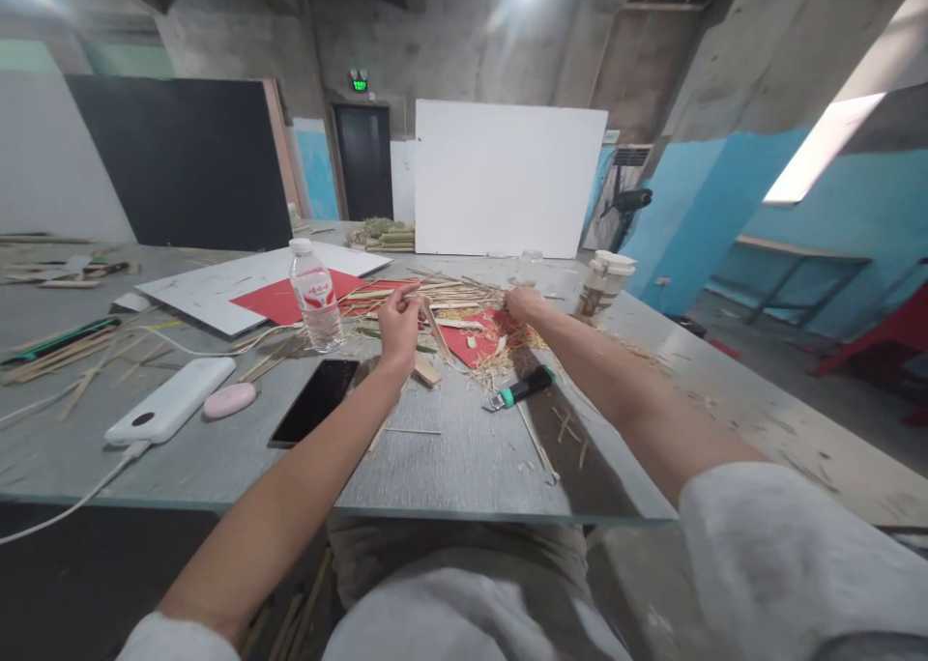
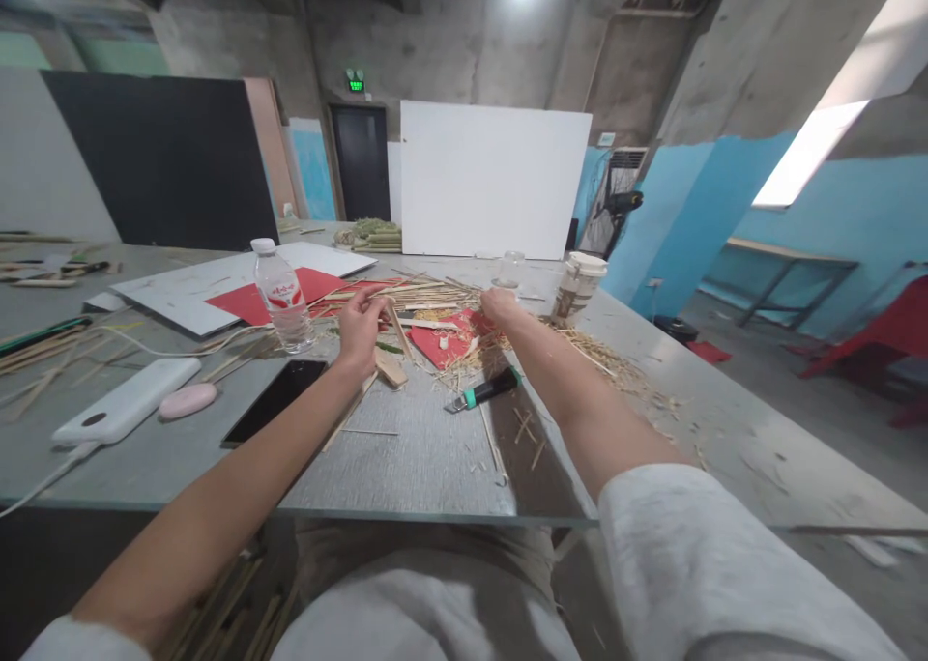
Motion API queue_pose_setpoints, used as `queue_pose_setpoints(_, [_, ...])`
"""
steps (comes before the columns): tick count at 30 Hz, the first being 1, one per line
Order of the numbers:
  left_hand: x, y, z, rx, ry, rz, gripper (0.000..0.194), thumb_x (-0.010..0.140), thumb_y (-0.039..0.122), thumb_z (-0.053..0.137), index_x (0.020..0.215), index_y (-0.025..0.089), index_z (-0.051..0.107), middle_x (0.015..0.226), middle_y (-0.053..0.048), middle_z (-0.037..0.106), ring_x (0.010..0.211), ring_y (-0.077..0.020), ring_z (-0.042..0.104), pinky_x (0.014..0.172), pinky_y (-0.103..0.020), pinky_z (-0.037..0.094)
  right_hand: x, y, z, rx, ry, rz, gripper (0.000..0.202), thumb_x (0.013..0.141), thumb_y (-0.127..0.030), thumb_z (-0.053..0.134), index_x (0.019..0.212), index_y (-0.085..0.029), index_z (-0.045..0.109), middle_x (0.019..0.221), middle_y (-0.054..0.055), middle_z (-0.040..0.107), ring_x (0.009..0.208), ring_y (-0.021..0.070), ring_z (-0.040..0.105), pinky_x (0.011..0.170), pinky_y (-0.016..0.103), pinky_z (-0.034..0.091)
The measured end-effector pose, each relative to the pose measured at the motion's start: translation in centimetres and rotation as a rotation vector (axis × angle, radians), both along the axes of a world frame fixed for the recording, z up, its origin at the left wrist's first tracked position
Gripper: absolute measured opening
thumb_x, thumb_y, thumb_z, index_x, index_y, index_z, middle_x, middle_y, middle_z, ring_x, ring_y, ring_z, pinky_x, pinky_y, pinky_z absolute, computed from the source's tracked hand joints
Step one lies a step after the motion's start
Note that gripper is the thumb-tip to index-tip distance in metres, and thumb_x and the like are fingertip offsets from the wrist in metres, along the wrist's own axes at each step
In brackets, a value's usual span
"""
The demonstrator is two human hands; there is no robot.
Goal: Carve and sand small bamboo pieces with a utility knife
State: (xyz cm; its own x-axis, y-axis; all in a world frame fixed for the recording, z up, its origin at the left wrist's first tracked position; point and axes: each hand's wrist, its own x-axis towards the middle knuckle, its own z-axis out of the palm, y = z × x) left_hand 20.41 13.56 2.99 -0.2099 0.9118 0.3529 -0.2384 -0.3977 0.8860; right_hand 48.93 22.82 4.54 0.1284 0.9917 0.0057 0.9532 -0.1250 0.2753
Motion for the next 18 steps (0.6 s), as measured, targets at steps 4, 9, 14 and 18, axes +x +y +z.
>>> queue_pose_setpoints(4, [-0.4,0.0,0.5,0.009,-0.017,0.028,0.028,0.086,0.025,0.071,0.113,0.020,0.077,0.078,0.001,0.068,0.058,-0.0096,0.056,0.052,-0.018,0.043,0.0,0.0,-0.4,0.017,0.047,0.008,0.044,0.104,-0.043,0.069,0.138,-0.015,0.064,0.136,0.013,0.065,0.118,0.0248,0.067,0.100,0.046,0.060])
queue_pose_setpoints(9, [-0.3,-0.3,0.8,0.002,-0.014,0.023,0.027,0.085,0.022,0.069,0.111,0.019,0.078,0.075,0.001,0.067,0.057,-0.0095,0.054,0.052,-0.019,0.043,-0.7,-0.7,-0.6,0.137,0.160,0.047,0.044,0.104,-0.043,0.069,0.138,-0.015,0.064,0.137,0.013,0.064,0.119,0.0255,0.067,0.101,0.047,0.060])
queue_pose_setpoints(14, [-0.4,-0.9,1.1,-0.005,-0.004,0.003,0.031,0.086,0.021,0.067,0.115,0.019,0.077,0.076,0.002,0.067,0.057,-0.0094,0.054,0.052,-0.019,0.043,-1.4,-1.8,1.6,0.334,0.408,0.057,0.044,0.104,-0.043,0.070,0.137,-0.015,0.064,0.137,0.014,0.064,0.120,0.0255,0.066,0.101,0.046,0.059])
queue_pose_setpoints(18, [0.0,-1.5,1.3,-0.018,0.038,-0.046,0.031,0.086,0.021,0.066,0.116,0.018,0.075,0.078,0.002,0.068,0.058,-0.0090,0.054,0.052,-0.019,0.043,-2.5,-3.4,4.3,0.467,0.708,0.103,0.041,0.105,-0.044,0.068,0.136,-0.016,0.065,0.135,0.011,0.065,0.117,0.0243,0.067,0.100,0.046,0.060])
